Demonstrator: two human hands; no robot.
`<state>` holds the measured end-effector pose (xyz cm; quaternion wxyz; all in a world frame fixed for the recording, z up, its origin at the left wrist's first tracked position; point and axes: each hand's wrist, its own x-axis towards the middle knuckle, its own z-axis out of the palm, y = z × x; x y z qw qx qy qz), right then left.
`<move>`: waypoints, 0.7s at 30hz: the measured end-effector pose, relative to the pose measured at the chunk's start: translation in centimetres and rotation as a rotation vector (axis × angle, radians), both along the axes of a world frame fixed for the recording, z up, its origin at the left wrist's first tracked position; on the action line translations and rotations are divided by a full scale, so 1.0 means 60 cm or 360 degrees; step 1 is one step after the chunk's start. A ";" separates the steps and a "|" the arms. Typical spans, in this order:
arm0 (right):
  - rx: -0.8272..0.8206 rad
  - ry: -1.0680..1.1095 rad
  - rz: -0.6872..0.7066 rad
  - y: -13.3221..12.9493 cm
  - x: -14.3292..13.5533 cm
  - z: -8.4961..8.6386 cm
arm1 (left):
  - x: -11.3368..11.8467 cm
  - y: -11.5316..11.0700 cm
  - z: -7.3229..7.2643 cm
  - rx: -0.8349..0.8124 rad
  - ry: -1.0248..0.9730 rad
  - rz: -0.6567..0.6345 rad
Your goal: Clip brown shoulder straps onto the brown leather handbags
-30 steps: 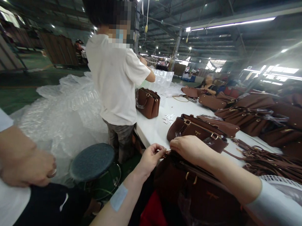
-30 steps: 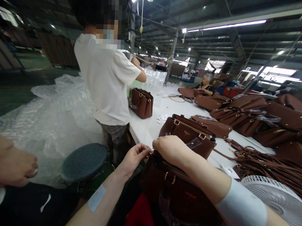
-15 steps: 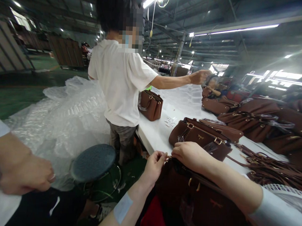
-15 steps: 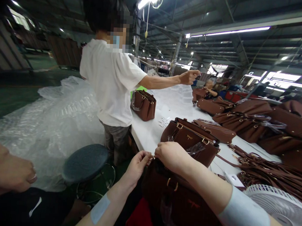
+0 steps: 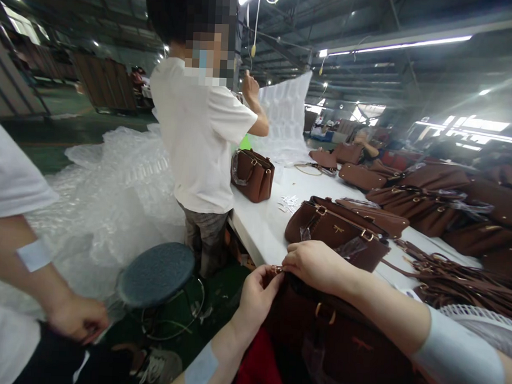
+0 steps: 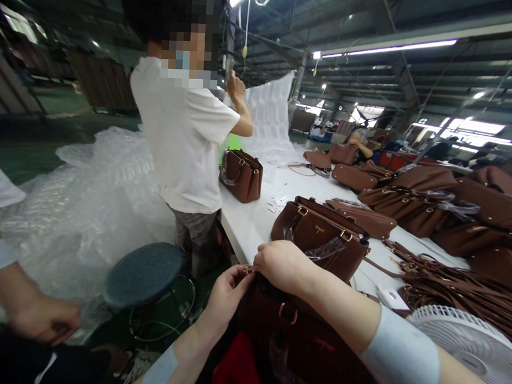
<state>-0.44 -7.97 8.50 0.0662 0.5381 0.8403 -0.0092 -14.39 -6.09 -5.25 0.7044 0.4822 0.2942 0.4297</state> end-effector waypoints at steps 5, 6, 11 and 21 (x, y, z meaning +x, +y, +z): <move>-0.0060 0.0262 -0.0225 -0.013 0.010 0.023 | -0.019 0.014 0.004 0.0166 0.0288 -0.0187; -0.0075 0.0393 -0.0324 -0.019 0.015 0.030 | -0.028 0.016 0.010 0.0235 0.0339 -0.0230; -0.0535 0.1357 -0.0791 -0.049 0.045 0.039 | -0.059 0.020 0.061 0.0459 0.0054 -0.0102; -0.0358 0.1616 -0.0830 -0.057 0.054 -0.021 | -0.012 0.027 0.126 0.0429 -0.0106 -0.0269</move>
